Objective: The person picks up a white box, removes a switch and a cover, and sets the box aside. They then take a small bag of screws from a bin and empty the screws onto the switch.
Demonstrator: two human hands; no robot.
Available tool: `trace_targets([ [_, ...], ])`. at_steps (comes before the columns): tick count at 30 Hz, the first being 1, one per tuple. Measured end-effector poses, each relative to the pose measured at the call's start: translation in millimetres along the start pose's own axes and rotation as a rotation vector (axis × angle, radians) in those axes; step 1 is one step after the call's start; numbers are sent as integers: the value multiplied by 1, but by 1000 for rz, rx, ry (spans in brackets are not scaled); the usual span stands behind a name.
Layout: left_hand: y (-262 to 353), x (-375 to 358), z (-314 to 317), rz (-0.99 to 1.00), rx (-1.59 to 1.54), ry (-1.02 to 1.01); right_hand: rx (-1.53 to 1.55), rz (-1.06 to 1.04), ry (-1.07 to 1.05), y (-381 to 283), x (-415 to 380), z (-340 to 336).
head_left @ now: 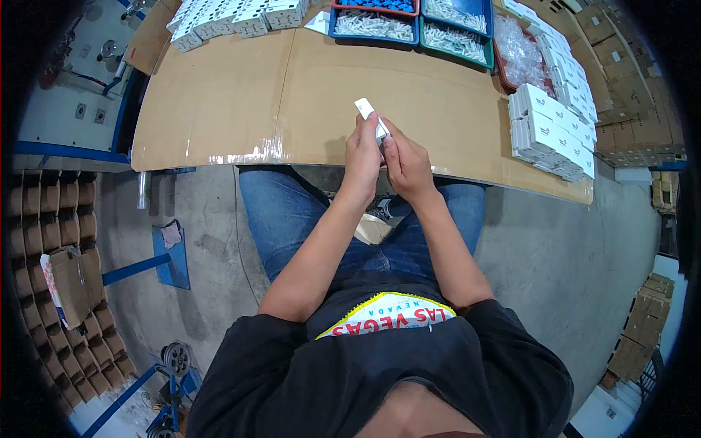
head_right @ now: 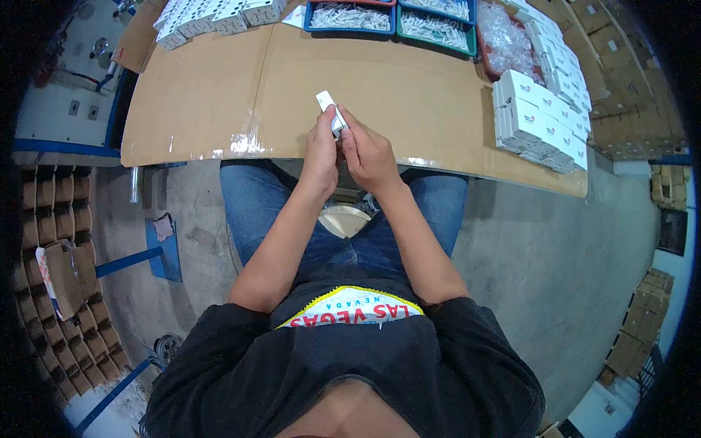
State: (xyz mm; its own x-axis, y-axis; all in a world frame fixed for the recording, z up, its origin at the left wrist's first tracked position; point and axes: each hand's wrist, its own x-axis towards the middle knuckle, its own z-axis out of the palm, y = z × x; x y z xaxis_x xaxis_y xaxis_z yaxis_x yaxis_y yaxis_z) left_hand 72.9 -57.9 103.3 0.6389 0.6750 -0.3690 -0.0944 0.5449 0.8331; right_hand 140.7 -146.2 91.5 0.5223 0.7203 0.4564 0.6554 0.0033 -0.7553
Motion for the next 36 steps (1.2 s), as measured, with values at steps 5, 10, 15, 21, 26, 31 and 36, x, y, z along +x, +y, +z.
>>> trace_targets([
  [5,-1,2,-8,-115,-96,-39,121,156,-88,-3,3,-4],
  [10,1,4,-10,-200,-192,-83,287,195,-2,13,1,1],
  [15,2,4,-12,-247,-243,-238,675,452,128,17,4,-2],
  [21,5,-6,-1,114,145,-216,707,451,274,12,9,-11],
  [26,5,-2,-3,286,227,-366,802,530,152,-6,14,-33],
  [31,8,2,-8,234,188,-524,707,371,57,-7,13,-43],
  [36,12,2,-8,211,239,-558,683,351,4,5,6,-47],
])
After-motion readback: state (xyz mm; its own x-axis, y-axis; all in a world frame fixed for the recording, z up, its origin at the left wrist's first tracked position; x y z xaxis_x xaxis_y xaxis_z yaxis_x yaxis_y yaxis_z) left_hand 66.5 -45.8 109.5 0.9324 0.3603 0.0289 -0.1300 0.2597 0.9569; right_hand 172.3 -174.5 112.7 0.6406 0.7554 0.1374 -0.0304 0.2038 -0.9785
